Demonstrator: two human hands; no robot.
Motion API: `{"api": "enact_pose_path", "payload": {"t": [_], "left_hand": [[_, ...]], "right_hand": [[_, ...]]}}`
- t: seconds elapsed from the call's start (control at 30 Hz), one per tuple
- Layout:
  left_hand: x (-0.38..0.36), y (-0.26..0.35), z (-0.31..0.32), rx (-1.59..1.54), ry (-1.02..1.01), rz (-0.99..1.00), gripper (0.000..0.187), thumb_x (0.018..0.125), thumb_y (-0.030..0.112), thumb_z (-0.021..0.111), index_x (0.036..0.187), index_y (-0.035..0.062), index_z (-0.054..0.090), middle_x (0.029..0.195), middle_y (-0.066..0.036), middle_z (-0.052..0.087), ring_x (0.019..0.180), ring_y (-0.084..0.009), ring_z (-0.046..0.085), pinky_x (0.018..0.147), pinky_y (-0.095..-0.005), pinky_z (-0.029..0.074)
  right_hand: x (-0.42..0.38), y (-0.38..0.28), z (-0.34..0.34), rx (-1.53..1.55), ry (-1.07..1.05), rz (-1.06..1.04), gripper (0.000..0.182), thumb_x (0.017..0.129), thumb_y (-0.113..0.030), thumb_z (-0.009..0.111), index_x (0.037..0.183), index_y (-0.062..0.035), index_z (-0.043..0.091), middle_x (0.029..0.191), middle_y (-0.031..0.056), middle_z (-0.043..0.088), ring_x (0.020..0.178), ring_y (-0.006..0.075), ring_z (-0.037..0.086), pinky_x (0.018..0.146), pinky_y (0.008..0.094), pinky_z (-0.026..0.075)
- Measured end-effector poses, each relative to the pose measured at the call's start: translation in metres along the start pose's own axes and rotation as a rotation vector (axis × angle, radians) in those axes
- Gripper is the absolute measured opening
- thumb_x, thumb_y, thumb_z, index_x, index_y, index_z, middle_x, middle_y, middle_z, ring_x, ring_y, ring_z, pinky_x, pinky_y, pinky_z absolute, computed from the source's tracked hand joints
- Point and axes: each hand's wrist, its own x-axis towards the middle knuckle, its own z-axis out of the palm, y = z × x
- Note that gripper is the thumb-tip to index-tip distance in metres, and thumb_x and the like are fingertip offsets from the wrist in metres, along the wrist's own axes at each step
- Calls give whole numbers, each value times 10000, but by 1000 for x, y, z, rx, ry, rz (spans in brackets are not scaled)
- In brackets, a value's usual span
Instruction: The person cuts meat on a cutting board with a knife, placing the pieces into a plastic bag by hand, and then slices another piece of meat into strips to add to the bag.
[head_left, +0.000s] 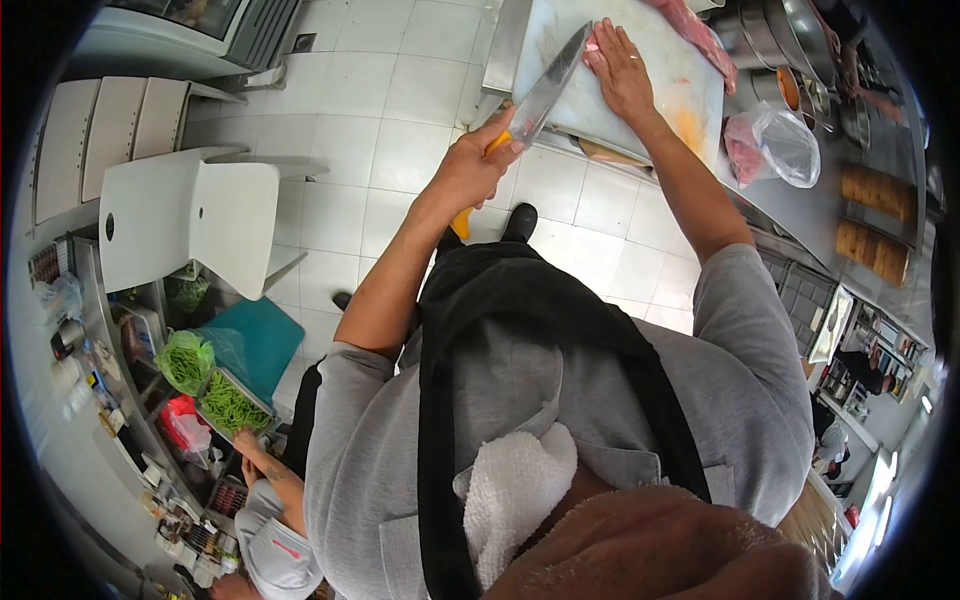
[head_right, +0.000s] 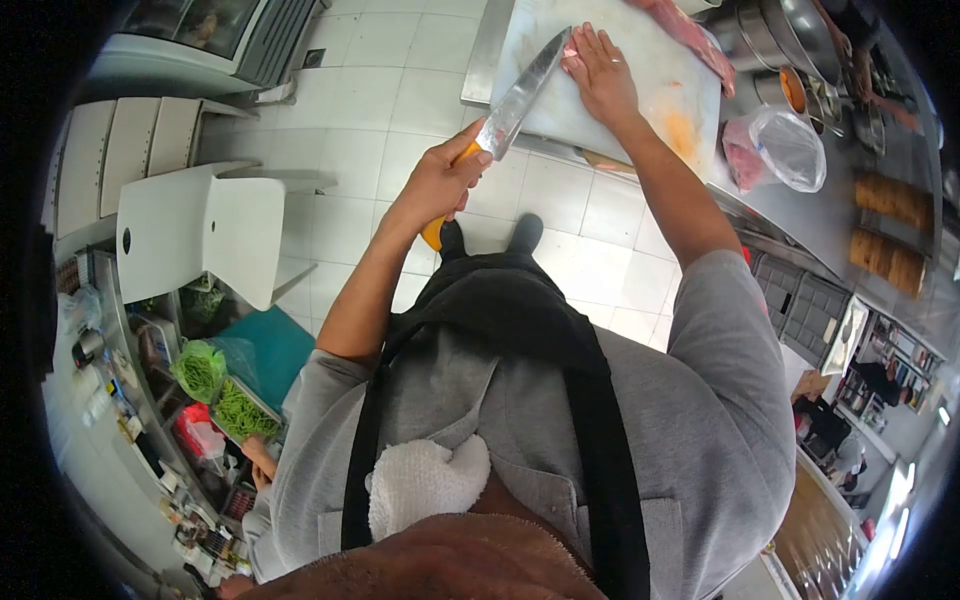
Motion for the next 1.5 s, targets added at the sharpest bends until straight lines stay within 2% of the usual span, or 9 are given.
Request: {"api": "enact_pose_path", "payload": {"t": [0.13,0.2,0.3,0.37,0.6,0.67,0.97,1.23,1.5], "left_hand": [[6,3,0,3,-40,-35,596,982,322,596,1527,200,391,662,-39,539,467,-106,486,389,-289,426],[9,8,2,24,-10,-46,563,990,250,579,1524,242,400,725,-8,504,475,-74,474,386,-243,422],[10,10,3,25,-9,-23,575,989,251,580,1530,240,387,723,-9,502,475,-77,473,386,-248,424],[15,9,6,25,0,-22,580,989,253,580,1533,236,380,724,-10,503,475,-78,477,384,-250,423],[39,7,10,-105,-24,-11,605,984,282,597,1536,188,368,645,-9,506,449,-90,474,377,-277,419],[31,4,8,-131,25,-23,608,982,285,602,1536,190,369,639,-9,506,448,-89,473,376,-276,418],[14,-1,8,-104,15,-41,594,983,293,607,1527,203,389,609,-5,495,445,-85,451,380,-277,406],[14,-5,12,-53,5,-31,592,988,317,600,1530,210,387,599,-8,489,442,-91,449,395,-285,407],[31,2,12,-76,-28,21,611,987,300,590,1536,155,364,613,-33,520,459,-109,486,399,-293,428]], "right_hand": [[-2,1,2,-15,-37,36,565,1061,-418,346,1530,-103,355,1586,130,333,1448,356,318,1174,452,252],[0,2,1,-6,-35,27,571,1060,-424,344,1535,-107,348,1593,128,321,1450,359,312,1178,455,243],[0,-1,1,5,-30,53,568,1059,-424,344,1535,-114,350,1595,128,318,1454,367,301,1180,464,233],[-1,0,-1,-53,-67,36,572,1067,-430,314,1553,-127,314,1614,109,279,1489,316,241,1213,414,195],[1,0,-1,-82,-79,54,556,1067,-429,321,1551,-156,327,1614,108,281,1487,329,243,1205,423,208],[1,-2,-2,-27,-41,40,556,1062,-444,314,1532,-151,367,1598,125,313,1452,389,293,1174,479,238],[1,1,0,-24,-27,14,541,1064,-446,311,1542,-194,355,1601,131,305,1446,391,301,1166,489,252],[1,1,1,-17,-12,14,547,1061,-445,323,1534,-174,368,1589,134,329,1439,403,311,1162,507,252],[1,2,0,-5,9,-8,539,1059,-436,342,1524,-168,389,1569,153,359,1426,413,332,1157,504,262]]}}
